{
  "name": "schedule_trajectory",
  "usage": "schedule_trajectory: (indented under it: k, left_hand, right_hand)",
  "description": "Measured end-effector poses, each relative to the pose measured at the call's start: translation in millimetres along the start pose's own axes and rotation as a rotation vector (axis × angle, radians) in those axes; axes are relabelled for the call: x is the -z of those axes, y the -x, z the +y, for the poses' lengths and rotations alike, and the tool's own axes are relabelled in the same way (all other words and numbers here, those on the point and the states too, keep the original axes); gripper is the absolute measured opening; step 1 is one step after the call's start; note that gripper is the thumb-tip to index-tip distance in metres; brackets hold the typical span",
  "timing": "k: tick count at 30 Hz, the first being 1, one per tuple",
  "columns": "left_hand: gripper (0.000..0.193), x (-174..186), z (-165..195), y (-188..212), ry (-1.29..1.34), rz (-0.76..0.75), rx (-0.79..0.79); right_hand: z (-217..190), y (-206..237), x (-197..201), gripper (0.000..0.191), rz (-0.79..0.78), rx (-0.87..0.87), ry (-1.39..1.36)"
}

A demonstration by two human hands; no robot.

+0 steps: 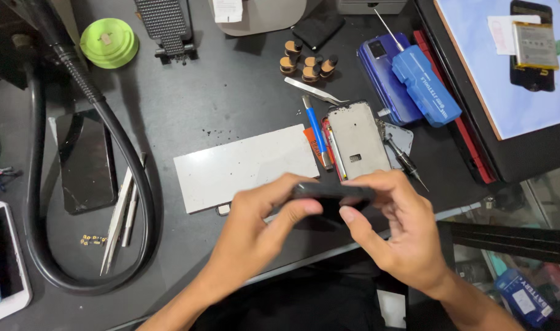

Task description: The person uses a precision screwdriver to remove screws from a disassembled smartphone, then wipes the work surface with a cloth. They handle a phone back cover and apply adhesive from a tube to the frame while organizing components on the table.

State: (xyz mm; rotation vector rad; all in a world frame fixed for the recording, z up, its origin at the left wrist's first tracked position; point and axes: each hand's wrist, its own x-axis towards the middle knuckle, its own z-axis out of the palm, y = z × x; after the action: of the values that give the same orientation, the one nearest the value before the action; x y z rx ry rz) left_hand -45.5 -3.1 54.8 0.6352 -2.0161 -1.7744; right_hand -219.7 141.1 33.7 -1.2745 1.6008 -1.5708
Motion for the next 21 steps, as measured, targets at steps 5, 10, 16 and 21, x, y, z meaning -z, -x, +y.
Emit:
schedule_trajectory:
  k: [5, 10, 16, 21]
  left_hand:
    - [0.019, -7, 7, 14, -0.077, 0.036, -0.243]
    - [0.016, -10, 12, 16, -0.104, 0.109, -0.245]
    - [0.020, -12, 19, 18, -0.192, 0.131, -0.175]
    - [0.028, 2, 23, 3, -0.310, 0.056, -0.207]
  right_hand:
    - [-20, -3, 0, 0.028, -0.003, 0.298, 0.402]
    - [-32, -10, -12, 0.025, 0.006, 0.258, 0.448]
    - [-21, 0, -16, 0.019, 0.068, 0.267, 0.400]
    - [-2, 3, -8, 0.020, 0.116, 0.156, 0.152]
